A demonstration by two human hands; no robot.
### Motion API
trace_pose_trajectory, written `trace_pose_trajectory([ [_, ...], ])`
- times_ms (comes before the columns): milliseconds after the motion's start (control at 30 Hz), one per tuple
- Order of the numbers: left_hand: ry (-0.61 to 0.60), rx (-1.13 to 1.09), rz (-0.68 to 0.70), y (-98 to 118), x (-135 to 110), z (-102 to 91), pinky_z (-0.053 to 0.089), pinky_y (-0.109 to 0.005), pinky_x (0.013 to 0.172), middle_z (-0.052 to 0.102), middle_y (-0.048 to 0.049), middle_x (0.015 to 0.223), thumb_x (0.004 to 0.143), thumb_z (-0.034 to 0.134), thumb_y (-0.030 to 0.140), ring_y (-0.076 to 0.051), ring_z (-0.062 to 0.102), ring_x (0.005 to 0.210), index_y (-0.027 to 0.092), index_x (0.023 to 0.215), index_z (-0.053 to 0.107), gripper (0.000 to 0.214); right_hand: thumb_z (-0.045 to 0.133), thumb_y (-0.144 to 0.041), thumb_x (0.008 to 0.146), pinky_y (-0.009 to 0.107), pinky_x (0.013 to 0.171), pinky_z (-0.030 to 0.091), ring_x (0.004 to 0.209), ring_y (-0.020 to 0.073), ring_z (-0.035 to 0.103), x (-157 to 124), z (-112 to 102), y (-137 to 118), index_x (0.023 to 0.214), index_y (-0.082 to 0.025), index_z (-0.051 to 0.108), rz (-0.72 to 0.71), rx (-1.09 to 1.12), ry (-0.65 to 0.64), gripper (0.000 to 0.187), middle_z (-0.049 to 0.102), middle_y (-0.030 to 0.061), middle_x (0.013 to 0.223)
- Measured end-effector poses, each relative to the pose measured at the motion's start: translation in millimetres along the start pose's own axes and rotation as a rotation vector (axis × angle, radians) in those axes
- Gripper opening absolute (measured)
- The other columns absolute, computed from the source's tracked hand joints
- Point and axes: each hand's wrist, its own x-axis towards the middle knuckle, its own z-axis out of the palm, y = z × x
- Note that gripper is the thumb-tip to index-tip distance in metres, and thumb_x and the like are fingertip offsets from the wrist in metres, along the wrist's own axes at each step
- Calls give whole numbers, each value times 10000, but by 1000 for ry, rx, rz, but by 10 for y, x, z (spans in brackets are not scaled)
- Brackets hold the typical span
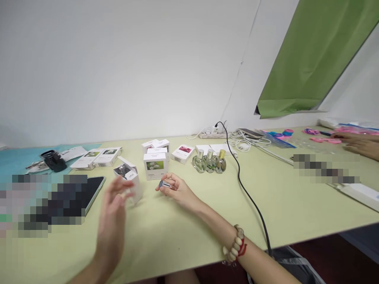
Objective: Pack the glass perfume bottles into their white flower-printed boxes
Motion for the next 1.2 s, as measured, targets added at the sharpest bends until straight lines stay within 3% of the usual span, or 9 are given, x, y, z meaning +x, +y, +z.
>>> trace_pose_trajectory([
  [100,-100,-435,-743,-56,-145,287,435,-350,929,545,-143,1118,879,311,360,-196,547,1051,132,1176,423,391,633,-427,727,243,653,422,764,135,564,13,-1,-63,927,-168,535,19,-129,-54,341,606,41,856],
  [133,-114,-542,-915,-104,-138,371,456,-349,905,561,-160,1092,877,317,351,-202,573,1014,108,1157,436,389,633,-408,729,250,660,431,763,139,568,9,-1,-88,906,-165,562,8,-215,-72,309,606,42,861],
  [200,-81,-720,-1004,-197,-76,500,498,-326,848,582,-156,1069,874,337,297,-191,605,951,105,1132,453,342,649,-359,718,253,669,442,753,138,569,-4,-5,-138,906,-171,598,-40,-393,-99,271,606,41,885],
  [400,36,-833,-1005,-283,55,597,551,-243,734,605,-132,1040,843,353,118,-145,636,842,85,1072,495,271,626,-295,742,246,642,455,729,133,571,-25,-43,-302,952,-181,603,-141,-599,-116,239,629,33,865],
  [600,25,-809,-998,-257,27,451,560,-273,757,543,-214,1147,857,343,131,-225,573,1037,-5,1195,422,373,560,-345,780,296,642,469,732,157,573,-15,-303,-224,963,-172,615,-157,-751,210,258,620,67,907],
  [800,-92,-882,-1108,-152,42,267,525,-325,844,521,-231,1174,864,347,205,-251,527,1101,-25,1249,362,449,594,-306,748,303,641,464,654,150,565,-44,-510,41,974,-164,614,-22,-942,114,267,609,63,852],
  [967,-213,-898,-1157,-46,41,137,478,-343,909,513,-236,1172,856,363,289,-261,522,1105,-39,1237,361,503,589,-421,763,286,639,438,611,104,529,-93,-140,-341,954,-256,654,-166,-1042,205,260,568,40,1074],
  [1067,-272,-890,-1127,52,12,75,456,-342,931,530,-227,1137,852,342,339,-248,538,1083,-35,1185,407,505,640,-456,712,249,582,417,617,108,536,-127,190,-542,853,-272,691,-182,-956,69,237,626,8,912],
  [1200,-379,-907,-1046,197,-9,-30,440,-335,937,528,-225,1130,844,259,390,-236,532,1085,-16,1106,458,523,677,-365,697,218,569,435,624,106,563,-131,491,-577,863,-234,703,-129,-756,-118,214,647,5,761],
])
